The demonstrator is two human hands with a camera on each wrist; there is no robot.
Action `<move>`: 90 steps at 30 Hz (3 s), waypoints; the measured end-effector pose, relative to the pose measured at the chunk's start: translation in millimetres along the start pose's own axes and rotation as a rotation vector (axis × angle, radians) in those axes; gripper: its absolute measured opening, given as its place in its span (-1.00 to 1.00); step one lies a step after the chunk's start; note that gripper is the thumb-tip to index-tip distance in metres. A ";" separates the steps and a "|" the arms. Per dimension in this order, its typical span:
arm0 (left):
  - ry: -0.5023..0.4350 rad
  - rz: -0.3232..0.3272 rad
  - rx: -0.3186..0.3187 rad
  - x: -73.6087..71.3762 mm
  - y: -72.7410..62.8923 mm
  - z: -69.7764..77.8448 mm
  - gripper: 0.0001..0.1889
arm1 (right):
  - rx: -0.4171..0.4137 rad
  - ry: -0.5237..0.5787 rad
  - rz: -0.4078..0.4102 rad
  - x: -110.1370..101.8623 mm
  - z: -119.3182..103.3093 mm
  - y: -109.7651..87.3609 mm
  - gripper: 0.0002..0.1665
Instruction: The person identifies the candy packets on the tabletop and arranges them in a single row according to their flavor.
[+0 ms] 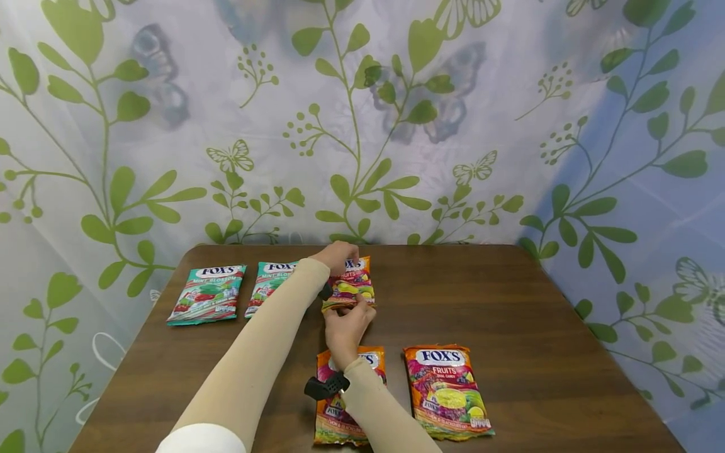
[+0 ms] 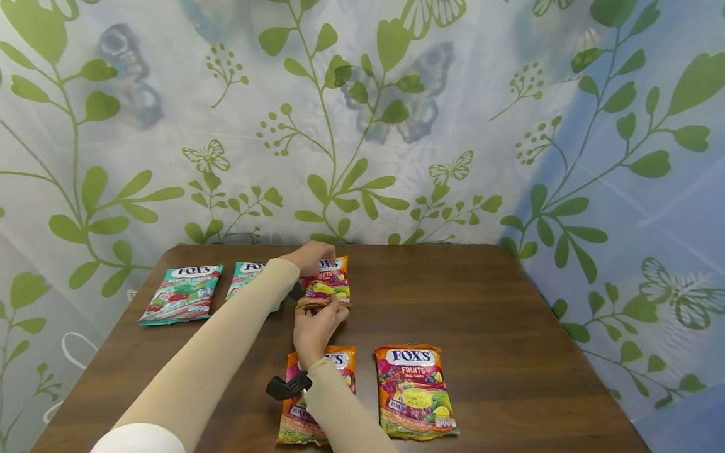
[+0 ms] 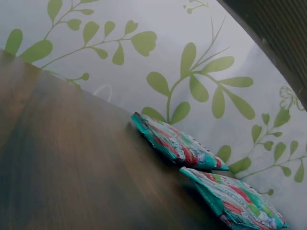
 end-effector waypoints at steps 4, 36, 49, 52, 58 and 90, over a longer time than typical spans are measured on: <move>-0.020 0.003 -0.022 6.4 4.8 -8.3 -0.67 | 0.008 -0.011 -0.018 -0.4 -0.3 -2.6 -0.05; -0.004 0.045 -0.039 9.0 -6.1 -10.8 -0.60 | -0.091 -0.036 -0.258 -52.1 -19.2 -3.2 -0.39; -0.133 0.260 0.083 1.6 -60.9 4.1 -0.59 | -0.497 -0.400 -0.501 -117.9 -41.8 30.9 -0.68; -0.219 0.268 0.086 1.9 -78.2 7.5 -0.59 | -0.463 -0.458 -0.525 -132.1 -38.0 33.4 -0.67; -0.324 0.269 0.085 5.8 -112.9 14.3 -0.68 | -0.381 -0.510 -0.596 -151.9 -30.5 27.4 -0.64; -0.788 0.068 0.045 65.9 -237.1 15.1 -0.58 | -0.200 -0.433 -0.869 -185.4 -6.7 -0.1 -0.36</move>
Point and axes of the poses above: each hand's wrist, its own y-axis towards the middle knuckle, its own x-axis out of the palm, z = x × y, the point moved 3 cm from there along y, towards the middle knuckle, and after that the axes turned 6 degrees about -y, right-handed, at the moved point
